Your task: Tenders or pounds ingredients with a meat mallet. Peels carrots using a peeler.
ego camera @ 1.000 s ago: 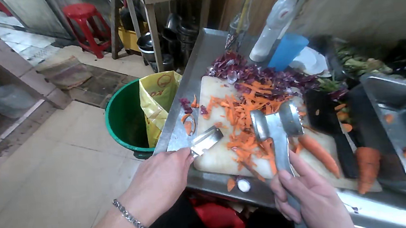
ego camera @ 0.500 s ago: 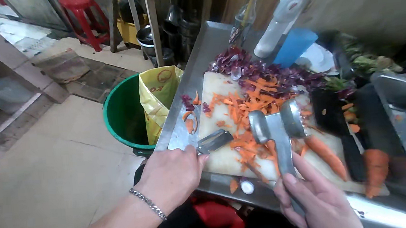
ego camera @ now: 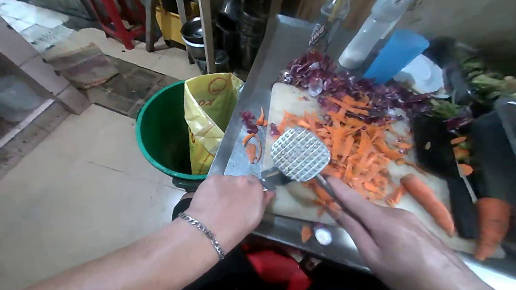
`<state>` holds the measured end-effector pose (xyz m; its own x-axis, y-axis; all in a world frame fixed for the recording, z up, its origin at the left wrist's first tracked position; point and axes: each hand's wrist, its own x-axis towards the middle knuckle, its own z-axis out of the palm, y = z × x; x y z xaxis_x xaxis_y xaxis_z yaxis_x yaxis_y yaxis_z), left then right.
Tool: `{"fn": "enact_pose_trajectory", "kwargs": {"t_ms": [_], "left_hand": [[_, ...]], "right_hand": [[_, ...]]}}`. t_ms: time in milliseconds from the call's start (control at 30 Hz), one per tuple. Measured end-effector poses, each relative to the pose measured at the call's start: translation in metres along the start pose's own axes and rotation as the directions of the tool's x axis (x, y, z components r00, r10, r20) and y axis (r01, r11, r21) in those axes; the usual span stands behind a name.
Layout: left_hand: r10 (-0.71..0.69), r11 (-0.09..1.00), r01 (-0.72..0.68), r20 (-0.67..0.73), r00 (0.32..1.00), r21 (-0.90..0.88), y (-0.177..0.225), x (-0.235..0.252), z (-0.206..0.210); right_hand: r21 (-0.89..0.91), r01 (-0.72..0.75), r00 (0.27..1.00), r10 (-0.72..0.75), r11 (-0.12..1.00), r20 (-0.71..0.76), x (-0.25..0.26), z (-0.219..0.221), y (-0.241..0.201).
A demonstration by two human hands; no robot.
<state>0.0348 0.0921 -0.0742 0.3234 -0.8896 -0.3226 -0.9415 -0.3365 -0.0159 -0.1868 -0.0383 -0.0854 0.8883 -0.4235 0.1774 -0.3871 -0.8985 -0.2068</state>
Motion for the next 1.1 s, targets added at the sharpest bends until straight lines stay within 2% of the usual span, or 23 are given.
{"fn": "enact_pose_trajectory", "kwargs": {"t_ms": [100,200,267,333,433,533,667,767,800,867,933,1000,1100], "left_hand": [[0.036,0.998,-0.036,-0.008,0.999,-0.053,-0.004,0.001,-0.001],[0.008,0.996,-0.001,0.088,0.996,-0.086,-0.002,0.003,-0.009],[0.003,0.997,0.006,0.101,0.995,-0.081,-0.001,0.004,-0.009],[0.004,0.997,0.004,0.095,0.995,-0.081,-0.002,0.003,-0.01],[0.028,0.997,-0.023,0.077,0.997,-0.07,-0.002,0.002,-0.011],[0.013,0.996,-0.002,0.127,0.992,-0.09,0.0,0.002,-0.016],[-0.014,0.994,0.035,0.201,0.98,-0.101,0.001,0.005,-0.02],[-0.014,0.995,0.033,0.191,0.982,-0.098,0.001,0.005,-0.019],[-0.013,0.995,0.031,0.192,0.981,-0.094,0.001,0.005,-0.019],[0.002,0.996,0.016,0.188,0.982,-0.091,0.001,0.004,-0.02],[0.003,0.995,0.016,0.192,0.981,-0.095,0.001,0.005,-0.021],[0.004,0.994,0.017,0.186,0.983,-0.11,0.0,0.005,-0.02],[-0.001,0.994,0.022,0.189,0.982,-0.111,0.001,0.005,-0.019]], "right_hand": [[0.014,0.015,0.998,-0.014,1.0,-0.067,0.003,-0.013,0.001],[0.104,-0.009,0.983,0.028,0.995,-0.18,0.003,-0.036,-0.008],[0.109,-0.026,0.966,0.053,0.994,-0.253,0.003,-0.04,-0.013],[0.064,-0.021,0.974,0.034,0.998,-0.223,0.001,-0.027,-0.013],[0.012,-0.008,0.997,0.008,1.0,-0.077,-0.001,0.003,-0.003],[0.005,0.014,0.992,-0.014,1.0,-0.129,0.005,-0.01,-0.001],[0.106,-0.011,0.971,0.036,0.994,-0.235,0.008,-0.034,-0.01],[0.121,-0.016,0.956,0.051,0.992,-0.29,0.008,-0.028,-0.013],[0.108,-0.006,0.963,0.035,0.994,-0.267,0.007,-0.017,-0.011],[0.073,0.004,0.992,0.005,0.997,-0.125,0.002,0.008,-0.004],[0.059,0.006,0.997,-0.002,0.998,-0.074,0.001,0.012,0.001],[0.071,0.01,0.994,-0.002,0.997,-0.112,0.004,0.004,-0.001],[0.208,-0.053,0.979,0.092,0.977,-0.181,0.007,-0.003,-0.004]]}}
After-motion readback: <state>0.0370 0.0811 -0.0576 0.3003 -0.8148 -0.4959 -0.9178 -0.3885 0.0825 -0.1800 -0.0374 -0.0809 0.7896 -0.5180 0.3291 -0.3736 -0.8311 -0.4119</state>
